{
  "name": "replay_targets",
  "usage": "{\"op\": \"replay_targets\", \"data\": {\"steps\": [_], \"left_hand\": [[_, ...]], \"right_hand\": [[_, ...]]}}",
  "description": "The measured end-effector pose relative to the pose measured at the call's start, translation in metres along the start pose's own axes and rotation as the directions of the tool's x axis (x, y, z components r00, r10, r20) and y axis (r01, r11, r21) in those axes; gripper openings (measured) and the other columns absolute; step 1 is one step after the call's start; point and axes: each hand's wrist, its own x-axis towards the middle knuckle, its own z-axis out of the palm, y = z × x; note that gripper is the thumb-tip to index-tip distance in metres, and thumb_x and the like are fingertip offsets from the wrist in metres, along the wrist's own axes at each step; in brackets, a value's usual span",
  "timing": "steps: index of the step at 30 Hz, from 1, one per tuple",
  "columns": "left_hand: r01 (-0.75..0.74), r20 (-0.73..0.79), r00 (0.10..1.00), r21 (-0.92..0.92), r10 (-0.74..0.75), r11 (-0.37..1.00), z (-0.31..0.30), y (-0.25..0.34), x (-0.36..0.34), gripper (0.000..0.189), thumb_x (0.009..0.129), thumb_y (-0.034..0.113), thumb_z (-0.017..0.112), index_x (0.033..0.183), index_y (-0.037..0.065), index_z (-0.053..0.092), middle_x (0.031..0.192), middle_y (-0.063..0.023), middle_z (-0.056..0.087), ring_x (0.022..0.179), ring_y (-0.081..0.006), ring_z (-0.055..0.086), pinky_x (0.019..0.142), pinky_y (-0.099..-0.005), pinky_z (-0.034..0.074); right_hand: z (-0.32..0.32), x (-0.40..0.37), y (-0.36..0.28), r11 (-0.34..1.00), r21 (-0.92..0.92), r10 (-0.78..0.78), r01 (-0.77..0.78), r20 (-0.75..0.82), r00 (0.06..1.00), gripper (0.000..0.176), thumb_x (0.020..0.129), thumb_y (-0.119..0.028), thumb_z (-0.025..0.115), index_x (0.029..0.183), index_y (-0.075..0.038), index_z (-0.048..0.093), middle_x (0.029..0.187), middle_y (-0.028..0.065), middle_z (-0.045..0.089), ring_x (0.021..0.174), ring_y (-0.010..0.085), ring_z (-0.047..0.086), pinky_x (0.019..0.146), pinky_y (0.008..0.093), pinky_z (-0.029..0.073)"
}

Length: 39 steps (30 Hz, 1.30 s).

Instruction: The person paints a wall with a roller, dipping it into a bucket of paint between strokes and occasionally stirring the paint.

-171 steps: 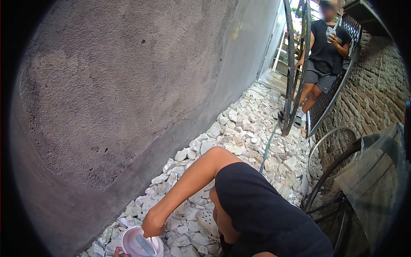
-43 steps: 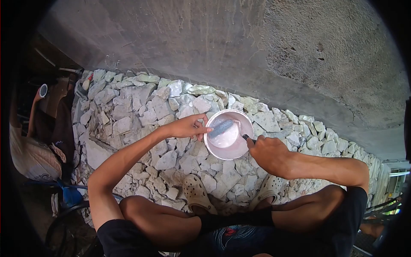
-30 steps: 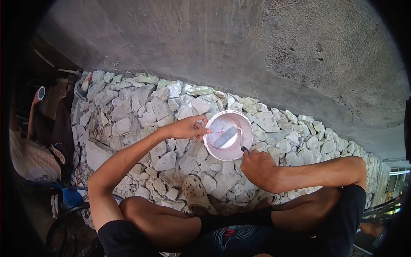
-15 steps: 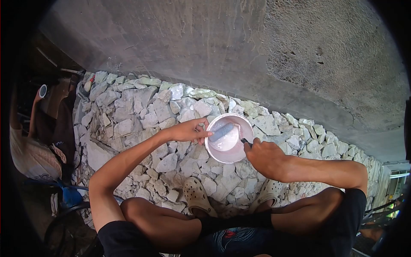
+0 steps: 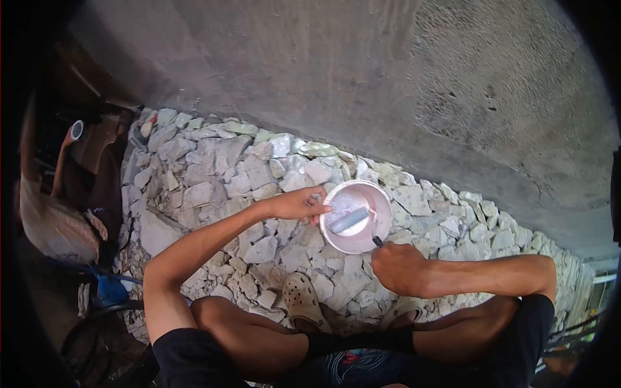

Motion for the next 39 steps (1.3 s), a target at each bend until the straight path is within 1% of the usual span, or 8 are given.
{"op": "replay_targets", "data": {"steps": [11, 16, 19, 21, 30, 32, 34, 39], "left_hand": [[0.009, 0.012, 1.0, -0.028, -0.009, 1.0, 0.0, -0.016, -0.002, 0.045, 0.092, 0.05, 0.05, 0.105, 0.007, 0.047, 0.086, -0.0065, 0.063, 0.077, -0.0148, 0.064, 0.064, -0.0274, 0.05], [0.012, -0.011, 1.0, -0.062, -0.012, 0.998, 0.003, -0.029, -0.008, 0.058, 0.09, 0.062, 0.043, 0.105, 0.006, 0.05, 0.087, -0.0074, 0.061, 0.081, -0.0164, 0.065, 0.064, -0.0288, 0.051], [0.089, 0.015, 0.996, -0.074, -0.088, 0.993, 0.0, -0.037, -0.01, 0.078, 0.084, 0.074, 0.032, 0.112, 0.004, 0.05, 0.09, -0.0094, 0.06, 0.082, -0.0188, 0.065, 0.066, -0.0321, 0.052], [0.16, 0.037, 0.987, -0.043, -0.158, 0.986, -0.003, -0.048, -0.005, 0.098, 0.076, 0.085, 0.015, 0.117, 0.004, 0.05, 0.094, -0.0118, 0.059, 0.085, -0.0216, 0.065, 0.071, -0.0375, 0.053], [0.125, 0.06, 0.991, -0.051, -0.122, 0.991, 0.009, -0.031, 0.006, 0.092, 0.077, 0.085, 0.016, 0.106, 0.006, 0.056, 0.089, -0.0087, 0.06, 0.083, -0.0197, 0.065, 0.07, -0.0377, 0.053], [0.08, 0.094, 0.993, -0.021, -0.078, 0.997, 0.014, -0.021, 0.004, 0.089, 0.078, 0.083, 0.019, 0.102, 0.006, 0.056, 0.087, -0.0085, 0.06, 0.081, -0.0189, 0.065, 0.066, -0.0351, 0.053], [0.068, 0.081, 0.994, 0.008, -0.069, 0.998, 0.018, -0.018, 0.004, 0.077, 0.082, 0.079, 0.027, 0.098, 0.009, 0.057, 0.08, -0.0036, 0.06, 0.077, -0.0154, 0.064, 0.064, -0.031, 0.05], [-0.003, 0.128, 0.992, 0.084, -0.007, 0.996, 0.03, -0.009, 0.008, 0.058, 0.085, 0.067, 0.047, 0.095, 0.011, 0.056, 0.081, -0.0018, 0.06, 0.074, -0.0112, 0.063, 0.062, -0.0279, 0.049]], "right_hand": [[-0.063, -0.021, 0.065, 0.976, 0.2, 0.114, -0.09, -0.11, 0.987, 0.028, 0.087, -0.02, 0.057, 0.105, 0.001, 0.063, 0.086, 0.0245, 0.065, 0.084, 0.0389, 0.064, 0.078, 0.0444, 0.05], [-0.067, -0.049, 0.122, 0.895, 0.442, 0.118, -0.065, -0.093, 0.989, 0.036, 0.083, -0.028, 0.068, 0.108, -0.002, 0.064, 0.07, 0.0128, 0.066, 0.06, 0.021, 0.063, 0.059, 0.0313, 0.049], [-0.062, -0.068, 0.146, 0.742, 0.586, 0.319, -0.325, 0.117, 0.94, 0.036, 0.078, -0.024, 0.076, 0.106, -0.004, 0.065, 0.064, 0.0033, 0.062, 0.053, 0.0094, 0.055, 0.048, 0.0236, 0.042], [-0.031, -0.07, 0.187, 0.471, 0.808, 0.226, -0.353, 0.276, 0.934, 0.039, 0.074, -0.02, 0.08, 0.105, -0.002, 0.064, 0.063, -0.0009, 0.059, 0.051, 0.0062, 0.05, 0.044, 0.0213, 0.037], [0.132, -0.02, 0.211, -0.044, 0.814, -0.186, -0.58, 0.563, 0.805, 0.027, 0.09, -0.015, 0.063, 0.113, -0.003, 0.056, 0.094, 0.0042, 0.064, 0.082, 0.0095, 0.061, 0.07, 0.0213, 0.05], [0.155, -0.008, 0.207, -0.034, 0.802, -0.344, -0.596, 0.55, 0.761, 0.027, 0.091, -0.017, 0.061, 0.115, -0.005, 0.058, 0.101, 0.0007, 0.064, 0.086, 0.008, 0.06, 0.071, 0.0162, 0.046], [0.13, -0.012, 0.179, 0.235, 0.849, -0.315, -0.474, 0.528, 0.789, 0.024, 0.086, -0.017, 0.066, 0.106, -0.007, 0.06, 0.098, 0.0035, 0.066, 0.089, 0.0117, 0.062, 0.075, 0.0265, 0.051], [0.09, -0.019, 0.146, 0.443, 0.807, -0.315, -0.391, 0.548, 0.775, 0.015, 0.084, -0.017, 0.069, 0.092, -0.007, 0.061, 0.09, 0.0011, 0.065, 0.082, 0.0082, 0.06, 0.072, 0.0236, 0.049]]}}
